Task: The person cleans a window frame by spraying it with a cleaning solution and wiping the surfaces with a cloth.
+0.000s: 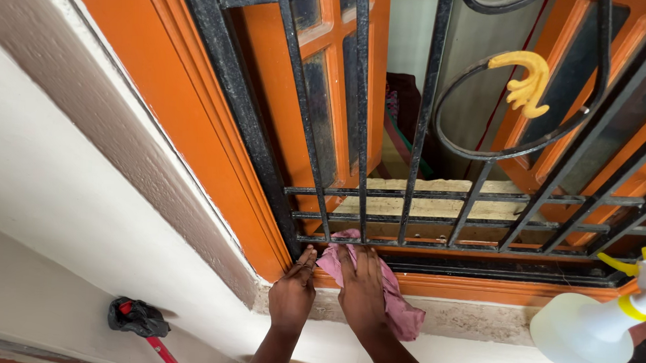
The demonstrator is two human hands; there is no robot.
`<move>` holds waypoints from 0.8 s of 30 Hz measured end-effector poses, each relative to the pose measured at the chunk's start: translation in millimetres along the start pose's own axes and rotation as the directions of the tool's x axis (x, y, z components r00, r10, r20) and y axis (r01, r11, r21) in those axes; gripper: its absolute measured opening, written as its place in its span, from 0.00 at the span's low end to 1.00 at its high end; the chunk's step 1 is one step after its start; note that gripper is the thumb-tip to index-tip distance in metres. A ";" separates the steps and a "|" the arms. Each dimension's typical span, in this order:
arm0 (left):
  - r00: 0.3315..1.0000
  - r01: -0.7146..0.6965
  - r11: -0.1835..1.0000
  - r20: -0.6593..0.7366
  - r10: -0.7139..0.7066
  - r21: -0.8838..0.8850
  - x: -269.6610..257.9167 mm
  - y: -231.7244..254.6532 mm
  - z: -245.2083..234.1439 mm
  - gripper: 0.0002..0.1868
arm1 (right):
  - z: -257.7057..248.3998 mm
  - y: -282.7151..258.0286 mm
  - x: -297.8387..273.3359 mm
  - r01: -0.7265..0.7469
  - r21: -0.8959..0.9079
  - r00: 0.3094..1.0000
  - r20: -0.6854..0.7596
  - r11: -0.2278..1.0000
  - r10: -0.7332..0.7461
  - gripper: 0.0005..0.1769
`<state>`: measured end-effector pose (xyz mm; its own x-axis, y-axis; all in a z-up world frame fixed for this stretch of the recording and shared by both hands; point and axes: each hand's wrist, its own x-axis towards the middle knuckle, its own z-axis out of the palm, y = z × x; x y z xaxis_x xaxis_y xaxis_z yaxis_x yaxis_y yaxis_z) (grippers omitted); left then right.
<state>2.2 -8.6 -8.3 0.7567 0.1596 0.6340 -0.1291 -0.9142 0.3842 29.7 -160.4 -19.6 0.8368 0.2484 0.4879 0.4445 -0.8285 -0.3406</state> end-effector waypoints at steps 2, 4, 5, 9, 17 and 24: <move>1.000 0.000 1.000 0.004 0.000 0.000 1.8 -2.3 0.0 0.17 | -3.5 7.8 3.2 0.016 -0.040 0.994 0.104 0.999 -0.012 0.49; 1.000 -0.023 0.999 0.013 0.023 0.033 2.4 -4.4 -0.2 0.16 | -7.3 21.2 0.8 0.031 -0.079 0.977 0.212 0.996 -0.014 0.51; 1.000 -0.022 0.999 0.018 0.022 0.032 0.8 -4.3 -0.5 0.16 | -9.1 29.7 -1.4 -0.002 -0.114 0.967 0.254 0.993 0.031 0.55; 0.999 -0.043 0.999 -0.014 0.043 0.011 1.0 -3.7 -1.5 0.17 | -27.7 82.1 -8.7 -0.055 -0.134 0.959 0.271 0.990 0.089 0.49; 0.999 -0.050 0.999 -0.016 0.050 0.012 3.6 7.3 -17.3 0.17 | -109.2 161.0 -39.1 -0.358 -0.079 0.920 0.141 0.930 0.366 0.42; 0.962 -0.205 0.975 -0.203 0.185 -0.084 8.7 12.3 -63.3 0.13 | -109.4 147.2 -39.0 -0.006 0.022 0.969 -0.248 1.000 0.011 0.41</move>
<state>-33.4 5.1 44.4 0.5736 0.0601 0.8169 -0.3350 -0.8929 0.3009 27.6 -346.9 -0.8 0.7365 0.1068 0.6680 0.4460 -0.8190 -0.3609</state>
